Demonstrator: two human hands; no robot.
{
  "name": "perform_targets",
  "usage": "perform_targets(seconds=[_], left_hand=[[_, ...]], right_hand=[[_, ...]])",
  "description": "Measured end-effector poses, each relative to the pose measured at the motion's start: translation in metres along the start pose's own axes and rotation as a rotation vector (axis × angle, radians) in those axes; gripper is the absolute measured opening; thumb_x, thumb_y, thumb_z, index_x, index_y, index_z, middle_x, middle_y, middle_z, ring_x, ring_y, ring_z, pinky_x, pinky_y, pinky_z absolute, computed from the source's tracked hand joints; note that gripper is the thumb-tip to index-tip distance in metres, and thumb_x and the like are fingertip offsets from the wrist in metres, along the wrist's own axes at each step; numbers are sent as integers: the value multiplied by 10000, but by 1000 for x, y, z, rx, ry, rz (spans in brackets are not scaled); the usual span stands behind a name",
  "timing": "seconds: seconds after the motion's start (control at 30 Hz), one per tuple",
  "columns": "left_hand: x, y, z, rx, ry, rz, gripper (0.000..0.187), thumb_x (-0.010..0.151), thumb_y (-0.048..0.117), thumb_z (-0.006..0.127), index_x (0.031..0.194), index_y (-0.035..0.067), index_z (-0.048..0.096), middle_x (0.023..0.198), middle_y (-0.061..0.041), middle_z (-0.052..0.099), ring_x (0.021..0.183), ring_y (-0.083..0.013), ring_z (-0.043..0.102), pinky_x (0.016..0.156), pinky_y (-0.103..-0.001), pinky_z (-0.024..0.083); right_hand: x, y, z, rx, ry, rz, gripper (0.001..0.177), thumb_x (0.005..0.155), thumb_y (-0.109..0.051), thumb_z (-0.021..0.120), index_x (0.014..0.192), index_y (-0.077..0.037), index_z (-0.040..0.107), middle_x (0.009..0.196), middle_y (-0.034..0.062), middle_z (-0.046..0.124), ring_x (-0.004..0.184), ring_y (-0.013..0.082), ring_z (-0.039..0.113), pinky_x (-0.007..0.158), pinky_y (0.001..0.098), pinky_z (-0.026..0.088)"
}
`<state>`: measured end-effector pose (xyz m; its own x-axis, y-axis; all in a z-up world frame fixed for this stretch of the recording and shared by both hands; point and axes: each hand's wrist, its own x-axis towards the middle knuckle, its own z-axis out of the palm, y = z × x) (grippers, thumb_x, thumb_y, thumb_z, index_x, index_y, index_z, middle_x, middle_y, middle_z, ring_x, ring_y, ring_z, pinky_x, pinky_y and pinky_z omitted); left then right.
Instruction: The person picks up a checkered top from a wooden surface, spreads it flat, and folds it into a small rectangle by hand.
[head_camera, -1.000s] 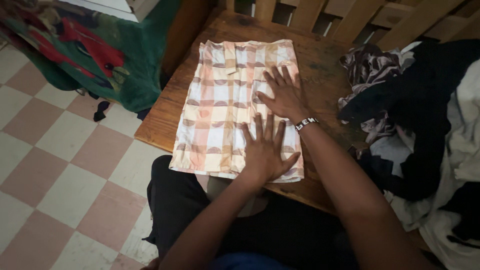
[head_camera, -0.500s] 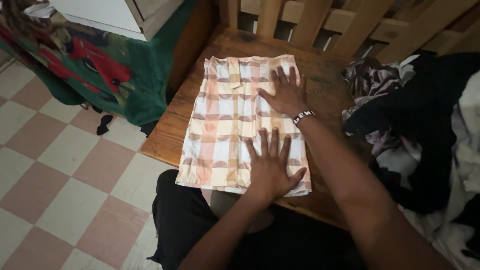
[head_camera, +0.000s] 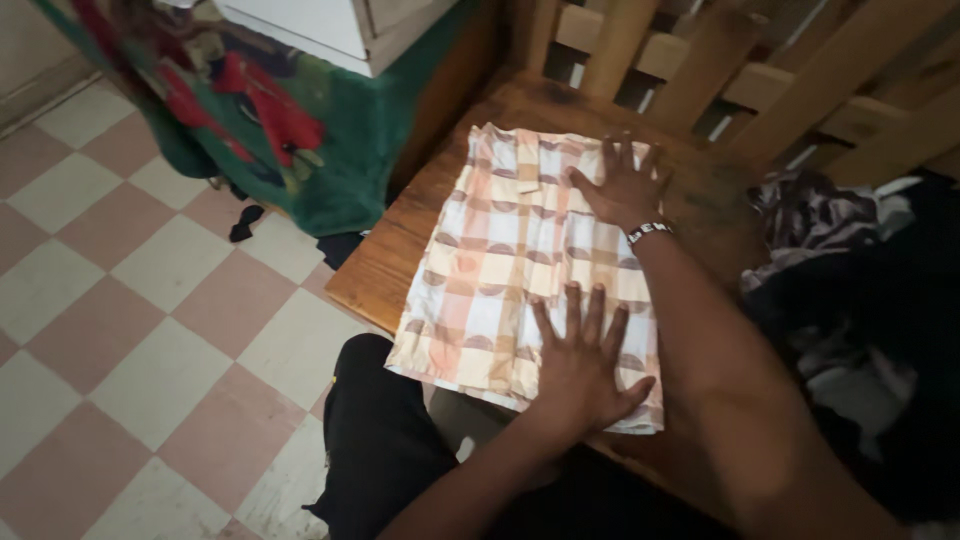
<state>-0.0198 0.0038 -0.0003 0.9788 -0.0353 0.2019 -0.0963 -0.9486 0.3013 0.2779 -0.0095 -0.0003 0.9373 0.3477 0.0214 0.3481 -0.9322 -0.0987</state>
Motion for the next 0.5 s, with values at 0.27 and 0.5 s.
perform_targets(seconds=[0.27,0.5], left_hand=[[-15,-11,-9,-66,60,13,883,848,670,577,1473,52,489,1628,-200,340,1524,-449,208,1072,-851,99],[-60,-111,-45,-13,457,-118,556,895,408,701,1278,9,639,1349,-228,594,1298,-425,530,1042,-593,417]], right_hand=[[16,3,10,-52,-48,-29,1066,844,-848,356,1651,-194,116,1721,51,-12,1520,503,-43,1164,775,-17],[32,-69,3,284,299,-432,507,998,-489,725,1311,-91,693,1239,176,732,1154,356,697,1011,456,535]])
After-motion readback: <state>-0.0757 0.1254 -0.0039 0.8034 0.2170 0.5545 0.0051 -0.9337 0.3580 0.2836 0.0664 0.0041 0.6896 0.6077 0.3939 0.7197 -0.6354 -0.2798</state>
